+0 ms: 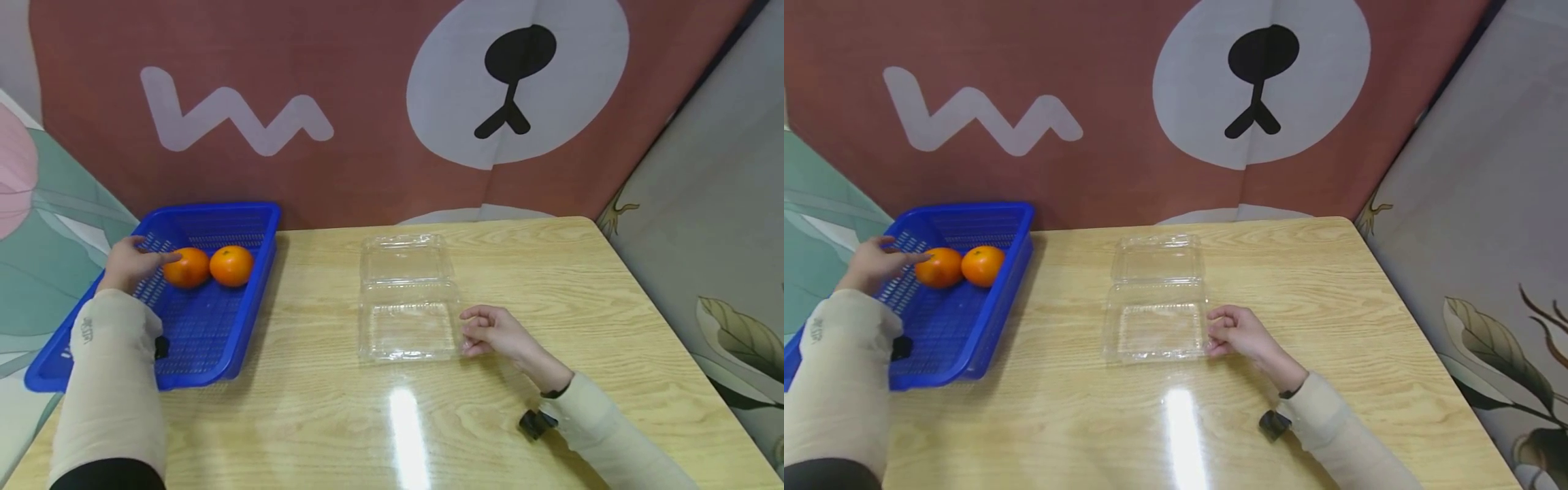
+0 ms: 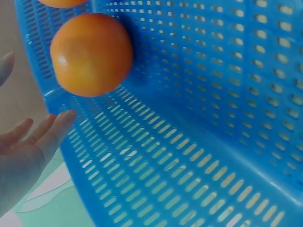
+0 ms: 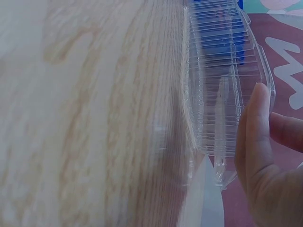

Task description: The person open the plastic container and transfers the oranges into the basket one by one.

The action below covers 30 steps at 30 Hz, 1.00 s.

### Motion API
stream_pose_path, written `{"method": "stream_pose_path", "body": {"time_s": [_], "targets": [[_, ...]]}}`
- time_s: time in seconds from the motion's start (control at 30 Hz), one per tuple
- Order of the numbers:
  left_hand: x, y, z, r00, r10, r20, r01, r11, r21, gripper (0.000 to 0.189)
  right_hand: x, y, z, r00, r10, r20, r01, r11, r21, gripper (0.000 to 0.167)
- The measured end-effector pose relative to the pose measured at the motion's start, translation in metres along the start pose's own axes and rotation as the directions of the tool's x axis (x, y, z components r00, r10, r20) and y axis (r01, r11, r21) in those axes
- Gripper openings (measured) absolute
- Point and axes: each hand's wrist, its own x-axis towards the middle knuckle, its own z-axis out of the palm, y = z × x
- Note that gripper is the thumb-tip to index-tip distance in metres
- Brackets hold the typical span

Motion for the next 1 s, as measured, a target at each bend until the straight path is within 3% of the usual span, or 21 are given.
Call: {"method": "stream_pose_path", "body": {"time_s": [0.23,0.53,1.0], "targets": [[-0.004,0.013,-0.002,0.995,0.045,-0.087,-0.047,0.999,-0.020,0.094,0.000,-0.001,-0.001,1.000,0.001,-0.001,-0.001,1.000,-0.009,0.039],[-0.019,0.040,-0.003,0.982,0.122,-0.143,-0.136,0.987,-0.086,0.092,0.000,0.000,-0.001,1.000,0.007,0.003,-0.007,1.000,-0.007,0.038],[-0.040,0.075,0.001,0.960,0.234,-0.154,-0.245,0.968,-0.059,0.083,-0.001,-0.003,0.000,1.000,0.011,0.007,-0.011,1.000,-0.014,0.040]]}}
